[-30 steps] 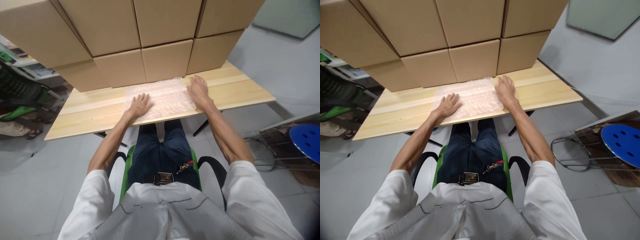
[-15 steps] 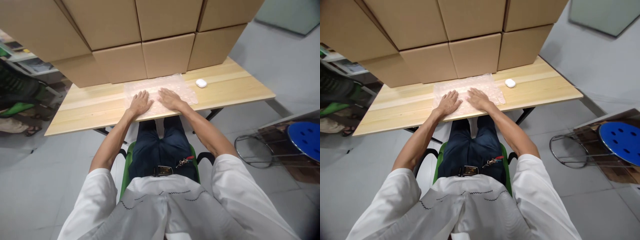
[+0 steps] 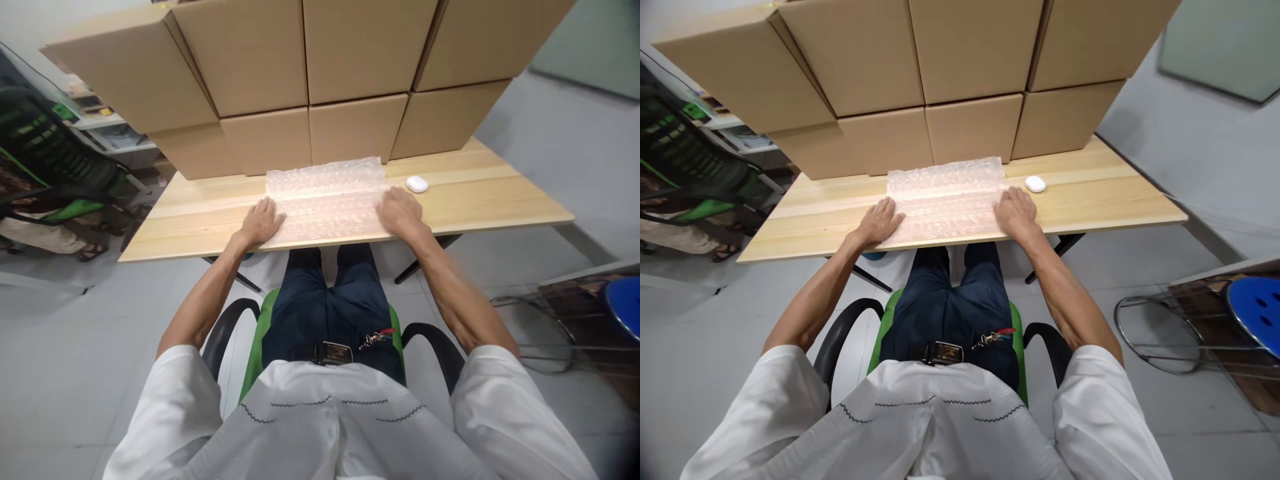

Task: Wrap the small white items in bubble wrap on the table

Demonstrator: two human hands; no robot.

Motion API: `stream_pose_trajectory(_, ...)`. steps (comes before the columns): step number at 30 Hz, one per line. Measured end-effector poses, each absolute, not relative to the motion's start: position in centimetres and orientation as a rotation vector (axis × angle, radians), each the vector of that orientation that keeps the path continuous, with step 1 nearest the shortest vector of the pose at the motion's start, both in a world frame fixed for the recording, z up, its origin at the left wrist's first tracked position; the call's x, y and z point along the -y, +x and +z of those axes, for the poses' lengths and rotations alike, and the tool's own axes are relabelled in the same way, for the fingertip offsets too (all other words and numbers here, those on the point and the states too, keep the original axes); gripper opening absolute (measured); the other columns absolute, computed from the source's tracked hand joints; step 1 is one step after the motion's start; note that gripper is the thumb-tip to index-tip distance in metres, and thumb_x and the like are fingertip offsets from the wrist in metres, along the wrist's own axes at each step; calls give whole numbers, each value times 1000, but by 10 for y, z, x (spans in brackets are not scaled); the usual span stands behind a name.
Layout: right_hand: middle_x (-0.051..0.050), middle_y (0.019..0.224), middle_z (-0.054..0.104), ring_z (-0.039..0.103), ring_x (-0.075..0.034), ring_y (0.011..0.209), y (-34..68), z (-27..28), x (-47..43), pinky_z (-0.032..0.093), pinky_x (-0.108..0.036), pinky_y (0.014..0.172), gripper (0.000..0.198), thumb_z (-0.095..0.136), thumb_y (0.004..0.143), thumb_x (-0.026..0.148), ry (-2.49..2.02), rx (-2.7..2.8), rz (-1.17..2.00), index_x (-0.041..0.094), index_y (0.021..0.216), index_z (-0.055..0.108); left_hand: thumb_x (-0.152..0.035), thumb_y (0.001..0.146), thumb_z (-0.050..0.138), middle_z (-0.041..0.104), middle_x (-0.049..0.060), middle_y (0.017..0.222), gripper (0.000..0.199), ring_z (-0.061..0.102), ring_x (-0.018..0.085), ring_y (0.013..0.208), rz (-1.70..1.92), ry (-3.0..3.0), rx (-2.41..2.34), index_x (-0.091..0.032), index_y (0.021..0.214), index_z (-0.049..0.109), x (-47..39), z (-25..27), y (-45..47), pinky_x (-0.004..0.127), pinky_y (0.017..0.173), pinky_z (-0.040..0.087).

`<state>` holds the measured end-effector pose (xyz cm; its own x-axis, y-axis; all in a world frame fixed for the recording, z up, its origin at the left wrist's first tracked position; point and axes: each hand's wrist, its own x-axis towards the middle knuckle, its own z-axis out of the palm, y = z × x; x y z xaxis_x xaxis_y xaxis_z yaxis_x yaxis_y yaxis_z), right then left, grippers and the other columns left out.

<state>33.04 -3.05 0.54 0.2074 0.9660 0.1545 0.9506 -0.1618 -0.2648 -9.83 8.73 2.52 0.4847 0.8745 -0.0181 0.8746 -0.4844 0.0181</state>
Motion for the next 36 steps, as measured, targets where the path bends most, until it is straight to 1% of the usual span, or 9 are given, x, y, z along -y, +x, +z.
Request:
stream_pose_trajectory(5,-28,211,44,33,-49,202,248,14,21,26,-79,164,76,44,130,41,-1923,1997,52,5,196,56,-51,130,38,28,26,218,88,21,48,208,41,2746,-1546,-4,205,37,-74,39,-75,68,169,17)
stream_pose_trajectory(9,-17,214,41,35,-44,202,209,7,12,31,-67,165,76,50,132,56,-1738,2254,290,19,198,58,-52,132,39,27,21,219,85,22,43,208,-69,2731,-1266,-13,207,39,-65,32,-50,65,169,18)
stream_pose_trajectory(13,-25,207,52,46,-42,197,270,-7,44,39,-65,162,81,38,133,59,-1887,2162,225,10,195,57,-61,133,40,27,21,219,87,23,41,208,-63,2683,-1276,-15,207,40,-61,25,-79,62,169,19)
stream_pose_trajectory(16,-35,192,66,61,-54,184,320,-7,72,53,-80,149,76,41,130,54,-2072,1986,69,7,184,67,-73,132,43,29,21,219,94,24,40,208,-62,2696,-1236,-15,206,43,-54,24,-113,57,169,18)
stream_pose_trajectory(22,-25,209,49,40,-51,199,258,-4,79,38,-82,159,72,52,131,54,-1791,2197,63,18,191,63,-97,112,77,21,27,219,133,17,49,208,-103,2754,-1068,-16,209,36,-34,19,-127,64,170,15)
stream_pose_trajectory(25,-24,213,42,36,-49,201,197,-5,69,35,-75,164,78,75,122,44,-1481,2448,153,17,194,62,-76,112,90,20,32,218,128,18,51,208,-144,2810,-1032,-10,208,36,-30,16,-125,67,169,19)
stream_pose_trajectory(28,-21,207,53,46,-46,197,165,-6,61,40,-71,163,73,70,117,21,-1365,2518,138,16,190,68,-53,120,79,29,27,217,99,29,47,206,-79,2835,-1001,-15,205,46,-30,14,-135,67,167,28)
stream_pose_trajectory(31,-19,198,66,57,-42,192,156,-7,54,47,-69,159,63,58,122,20,-1246,2555,155,18,182,77,-58,125,68,54,23,207,79,51,42,197,86,2790,-934,-20,194,66,-30,14,-156,63,163,40)
stream_pose_trajectory(36,-17,180,83,74,-39,177,143,-9,34,57,-67,152,55,51,132,38,-972,2505,274,23,169,88,-90,123,56,74,23,191,95,72,41,181,444,2638,-985,-23,188,73,-22,14,-190,60,154,55)
